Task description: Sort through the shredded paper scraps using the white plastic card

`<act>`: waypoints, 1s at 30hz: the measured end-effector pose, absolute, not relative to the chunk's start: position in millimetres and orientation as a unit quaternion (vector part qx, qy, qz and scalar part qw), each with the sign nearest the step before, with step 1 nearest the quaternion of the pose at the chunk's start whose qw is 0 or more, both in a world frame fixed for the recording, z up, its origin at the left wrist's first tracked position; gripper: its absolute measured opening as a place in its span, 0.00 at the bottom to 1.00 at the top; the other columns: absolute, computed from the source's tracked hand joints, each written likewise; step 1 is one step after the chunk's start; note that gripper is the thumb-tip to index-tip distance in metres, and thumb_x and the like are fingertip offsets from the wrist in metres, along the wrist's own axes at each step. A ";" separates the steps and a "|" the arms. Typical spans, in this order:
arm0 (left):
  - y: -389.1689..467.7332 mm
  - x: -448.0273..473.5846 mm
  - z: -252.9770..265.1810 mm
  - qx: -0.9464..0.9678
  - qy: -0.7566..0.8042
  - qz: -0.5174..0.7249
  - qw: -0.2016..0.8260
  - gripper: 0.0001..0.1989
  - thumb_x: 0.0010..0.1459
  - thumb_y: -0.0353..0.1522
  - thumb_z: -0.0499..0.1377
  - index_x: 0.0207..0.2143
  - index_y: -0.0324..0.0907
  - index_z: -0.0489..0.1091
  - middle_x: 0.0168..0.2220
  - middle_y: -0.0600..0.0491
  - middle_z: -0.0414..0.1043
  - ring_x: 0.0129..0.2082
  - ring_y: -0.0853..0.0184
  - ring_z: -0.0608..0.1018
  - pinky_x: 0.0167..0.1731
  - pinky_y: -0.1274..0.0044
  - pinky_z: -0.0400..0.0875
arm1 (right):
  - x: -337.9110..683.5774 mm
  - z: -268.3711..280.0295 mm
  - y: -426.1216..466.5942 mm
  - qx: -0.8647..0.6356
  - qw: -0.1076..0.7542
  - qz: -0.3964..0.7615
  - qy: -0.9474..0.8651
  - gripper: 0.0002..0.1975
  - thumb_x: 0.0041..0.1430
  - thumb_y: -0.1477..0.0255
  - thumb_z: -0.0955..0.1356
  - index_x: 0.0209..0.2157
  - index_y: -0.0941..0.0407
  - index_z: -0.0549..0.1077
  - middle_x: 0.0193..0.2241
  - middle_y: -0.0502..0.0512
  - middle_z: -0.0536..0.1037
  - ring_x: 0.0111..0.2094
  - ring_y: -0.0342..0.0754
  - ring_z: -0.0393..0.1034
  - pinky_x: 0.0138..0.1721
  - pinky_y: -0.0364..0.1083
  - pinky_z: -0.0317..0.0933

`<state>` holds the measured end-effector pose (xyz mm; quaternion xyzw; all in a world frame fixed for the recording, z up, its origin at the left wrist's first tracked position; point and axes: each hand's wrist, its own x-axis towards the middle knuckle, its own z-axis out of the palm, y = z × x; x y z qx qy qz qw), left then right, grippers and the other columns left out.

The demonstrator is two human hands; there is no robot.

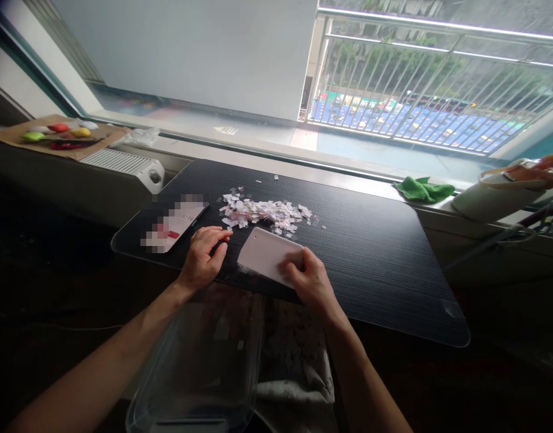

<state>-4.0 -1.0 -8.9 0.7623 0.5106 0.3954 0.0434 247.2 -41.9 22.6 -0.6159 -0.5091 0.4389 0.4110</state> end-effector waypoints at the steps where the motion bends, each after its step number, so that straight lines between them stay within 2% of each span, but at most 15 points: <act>1: -0.7 -4.2 -9.0 0.761 0.510 0.398 0.045 0.14 0.61 0.30 0.50 0.44 0.42 0.72 0.39 0.49 0.77 0.49 0.59 0.74 0.56 0.62 0.64 | 250.8 23.2 -44.8 -0.617 0.420 0.439 -0.500 0.12 0.47 0.64 0.70 0.32 0.56 0.73 0.28 0.53 0.79 0.30 0.50 0.75 0.33 0.49 0.71; 4: -0.4 -4.0 -9.0 0.756 0.513 0.403 0.048 0.13 0.61 0.30 0.51 0.43 0.42 0.72 0.38 0.50 0.77 0.49 0.59 0.75 0.54 0.63 0.66 | 270.6 21.0 -51.1 -0.648 0.451 0.405 -0.460 0.13 0.47 0.63 0.71 0.34 0.56 0.74 0.29 0.53 0.80 0.31 0.49 0.75 0.32 0.47 0.70; 7: -0.4 -3.2 -8.3 0.756 0.512 0.405 0.049 0.13 0.61 0.30 0.51 0.43 0.42 0.73 0.38 0.50 0.77 0.48 0.59 0.75 0.54 0.63 0.66 | 286.4 14.2 -56.3 -0.678 0.425 0.396 -0.450 0.16 0.45 0.61 0.73 0.33 0.56 0.75 0.27 0.52 0.79 0.28 0.48 0.72 0.29 0.46 0.67; 11: -0.8 -2.9 -7.6 0.756 0.512 0.404 0.052 0.13 0.61 0.30 0.51 0.44 0.42 0.72 0.38 0.50 0.77 0.49 0.59 0.75 0.55 0.63 0.66 | 281.3 5.8 -63.8 -0.676 0.413 0.393 -0.466 0.16 0.47 0.60 0.72 0.34 0.56 0.76 0.28 0.52 0.78 0.28 0.48 0.71 0.30 0.46 0.65; 21: 0.4 -3.5 -9.0 0.755 0.505 0.415 0.050 0.13 0.61 0.30 0.51 0.43 0.41 0.73 0.36 0.50 0.77 0.47 0.59 0.75 0.54 0.63 0.67 | 262.3 8.9 -70.3 -0.659 0.402 0.438 -0.461 0.17 0.48 0.59 0.71 0.34 0.57 0.76 0.28 0.52 0.77 0.28 0.47 0.69 0.28 0.45 0.62; 30: 0.2 -3.9 -8.6 0.750 0.506 0.423 0.053 0.13 0.61 0.30 0.51 0.44 0.42 0.73 0.36 0.50 0.77 0.47 0.60 0.75 0.53 0.64 0.67 | 251.1 15.5 -79.3 -0.632 0.400 0.484 -0.454 0.15 0.47 0.60 0.72 0.34 0.57 0.75 0.28 0.53 0.79 0.28 0.48 0.70 0.27 0.44 0.63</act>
